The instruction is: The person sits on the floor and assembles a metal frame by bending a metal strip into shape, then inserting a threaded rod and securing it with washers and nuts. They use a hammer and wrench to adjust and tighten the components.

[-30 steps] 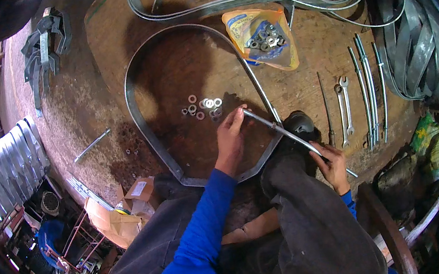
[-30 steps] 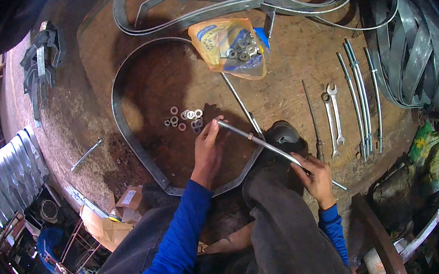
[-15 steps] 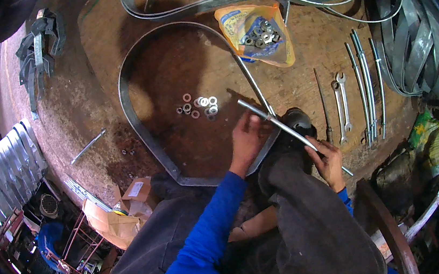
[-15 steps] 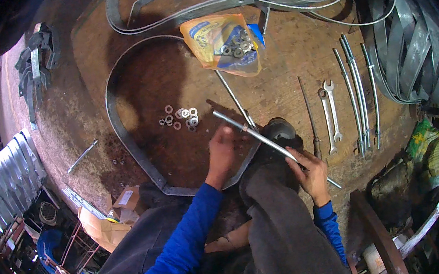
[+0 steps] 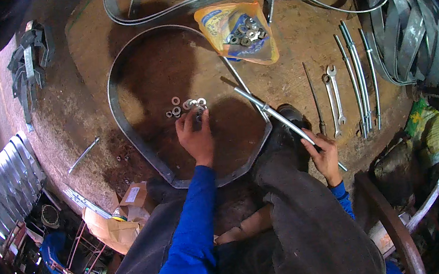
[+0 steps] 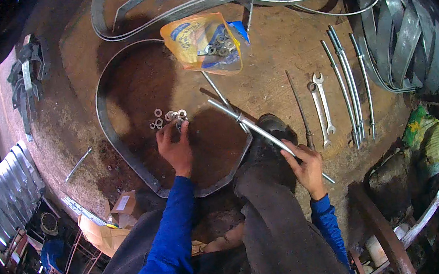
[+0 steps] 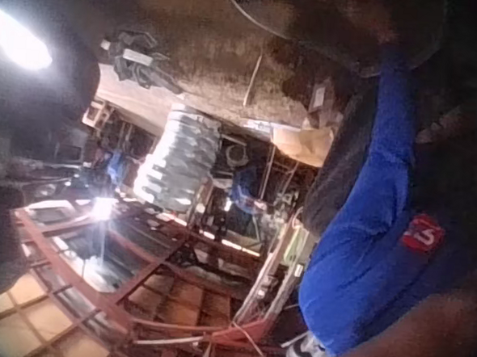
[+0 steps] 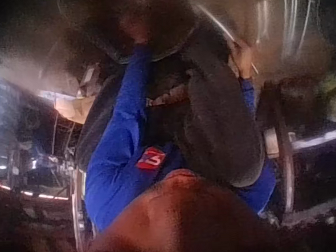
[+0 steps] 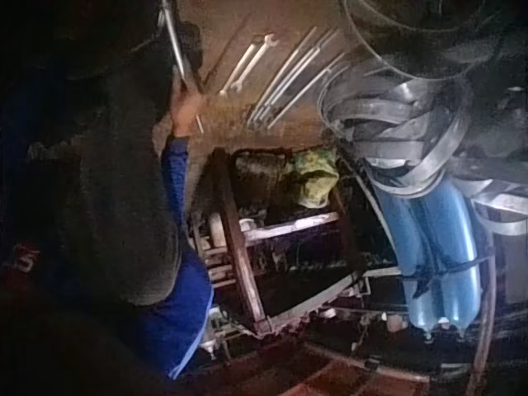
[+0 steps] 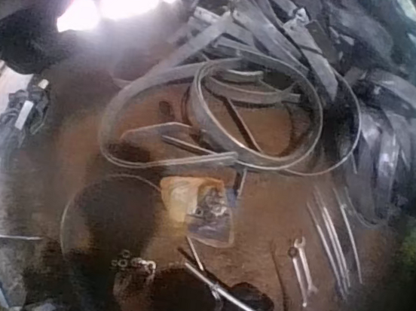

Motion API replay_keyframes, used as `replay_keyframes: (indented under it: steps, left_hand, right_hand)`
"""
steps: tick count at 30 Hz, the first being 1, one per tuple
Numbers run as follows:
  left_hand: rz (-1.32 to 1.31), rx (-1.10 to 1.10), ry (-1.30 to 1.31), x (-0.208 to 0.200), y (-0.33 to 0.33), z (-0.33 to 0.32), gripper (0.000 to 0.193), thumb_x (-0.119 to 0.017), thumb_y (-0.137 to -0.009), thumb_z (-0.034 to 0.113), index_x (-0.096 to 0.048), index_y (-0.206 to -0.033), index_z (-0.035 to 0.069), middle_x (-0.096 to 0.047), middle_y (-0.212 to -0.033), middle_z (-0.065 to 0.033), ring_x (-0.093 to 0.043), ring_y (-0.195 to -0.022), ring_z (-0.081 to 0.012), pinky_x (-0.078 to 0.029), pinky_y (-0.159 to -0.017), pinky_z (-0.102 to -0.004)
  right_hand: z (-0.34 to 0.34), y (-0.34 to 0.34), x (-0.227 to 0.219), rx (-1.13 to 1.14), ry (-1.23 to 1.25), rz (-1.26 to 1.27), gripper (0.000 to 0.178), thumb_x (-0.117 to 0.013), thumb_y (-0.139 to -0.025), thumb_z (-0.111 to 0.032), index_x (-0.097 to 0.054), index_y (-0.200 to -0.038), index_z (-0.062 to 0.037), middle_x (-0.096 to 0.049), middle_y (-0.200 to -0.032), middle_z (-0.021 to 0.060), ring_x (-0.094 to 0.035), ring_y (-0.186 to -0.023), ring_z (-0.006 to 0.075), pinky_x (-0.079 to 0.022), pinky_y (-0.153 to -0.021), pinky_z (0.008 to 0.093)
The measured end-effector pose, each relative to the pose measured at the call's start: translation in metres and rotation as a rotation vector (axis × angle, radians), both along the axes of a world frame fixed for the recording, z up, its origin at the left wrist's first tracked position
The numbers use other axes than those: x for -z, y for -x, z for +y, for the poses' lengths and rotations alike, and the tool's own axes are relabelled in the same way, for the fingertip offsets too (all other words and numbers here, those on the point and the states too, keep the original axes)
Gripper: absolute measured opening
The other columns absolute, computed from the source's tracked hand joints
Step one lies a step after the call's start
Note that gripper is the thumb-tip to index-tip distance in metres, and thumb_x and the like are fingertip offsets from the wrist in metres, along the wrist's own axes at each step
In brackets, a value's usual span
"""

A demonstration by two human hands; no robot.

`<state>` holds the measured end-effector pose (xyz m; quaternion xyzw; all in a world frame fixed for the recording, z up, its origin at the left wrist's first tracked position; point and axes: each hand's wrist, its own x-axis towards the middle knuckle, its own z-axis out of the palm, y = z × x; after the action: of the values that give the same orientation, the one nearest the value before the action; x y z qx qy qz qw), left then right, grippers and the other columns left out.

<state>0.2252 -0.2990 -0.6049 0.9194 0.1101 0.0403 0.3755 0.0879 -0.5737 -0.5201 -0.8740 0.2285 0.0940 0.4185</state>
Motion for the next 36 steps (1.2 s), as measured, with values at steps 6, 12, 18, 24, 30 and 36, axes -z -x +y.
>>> replay_keyframes:
  steps: [6, 12, 18, 24, 30, 36]
  left_hand:
    - [0.576, -0.222, 1.031, -0.038, -0.023, -0.025, 0.034, -0.068, -0.084, 0.018, -0.062, -0.112, 0.000, -0.068, -0.099, -0.0099, -0.063, -0.091, -0.0178, -0.049, -0.077, -0.0286]
    - [0.825, 0.282, 1.093, -0.036, 0.008, -0.041, 0.040, -0.059, -0.092, 0.017, -0.052, -0.128, 0.002, -0.061, -0.116, -0.0108, -0.061, -0.098, -0.0180, -0.048, -0.087, -0.0308]
    - [1.226, 0.301, 1.462, -0.069, 0.036, -0.090, 0.036, -0.058, -0.092, 0.015, -0.052, -0.125, 0.000, -0.059, -0.120, -0.0146, -0.058, -0.110, -0.0239, -0.046, -0.096, -0.0347]
    - [1.219, 0.620, 1.384, -0.068, 0.046, -0.132, 0.034, -0.062, -0.088, 0.007, -0.054, -0.120, -0.001, -0.060, -0.120, -0.0128, -0.058, -0.109, -0.0186, -0.046, -0.095, -0.0312]
    - [0.975, 0.864, 1.101, -0.077, 0.036, -0.159, 0.030, -0.073, -0.077, 0.003, -0.063, -0.105, -0.001, -0.064, -0.102, -0.0060, -0.060, -0.096, -0.0115, -0.047, -0.089, -0.0270]
    - [0.914, 0.709, 1.205, -0.081, 0.037, -0.157, 0.026, -0.075, -0.076, 0.006, -0.063, -0.098, 0.000, -0.066, -0.094, -0.0039, -0.061, -0.089, -0.0107, -0.048, -0.083, -0.0259]
  right_hand:
    - [0.001, -0.003, -0.006, -0.018, 0.004, 0.024, 0.026, -0.071, -0.080, -0.013, -0.070, -0.106, -0.0076, -0.066, -0.077, 0.0138, -0.062, -0.062, 0.0239, -0.046, -0.059, 0.0311]
    - [0.002, -0.012, -0.022, 0.041, -0.161, -0.070, 0.026, -0.070, -0.080, -0.009, -0.069, -0.105, -0.0027, -0.067, -0.080, 0.0124, -0.062, -0.066, 0.0180, -0.047, -0.061, 0.0289]
    - [-0.027, -0.030, -0.082, 0.400, -0.472, -0.140, 0.033, -0.062, -0.090, -0.016, -0.061, -0.117, 0.0016, -0.056, -0.069, 0.0001, -0.049, -0.062, 0.0065, -0.038, -0.053, 0.0211]
    - [-0.058, -0.115, -0.093, 0.644, -0.792, -0.267, 0.043, -0.053, -0.096, -0.023, -0.046, -0.134, -0.0030, -0.034, -0.066, -0.0077, -0.029, -0.052, 0.0016, -0.023, -0.044, 0.0168]
    - [-0.065, -0.158, -0.081, 0.633, -0.984, -0.407, 0.036, -0.053, -0.096, -0.031, -0.052, -0.128, -0.0143, -0.037, -0.066, -0.0061, -0.028, -0.050, 0.0012, -0.021, -0.043, 0.0159]
    - [-0.051, -0.160, -0.077, 0.649, -1.066, -0.423, 0.033, -0.054, -0.096, -0.031, -0.053, -0.125, -0.0150, -0.038, -0.066, -0.0058, -0.028, -0.049, 0.0018, -0.022, -0.043, 0.0163]
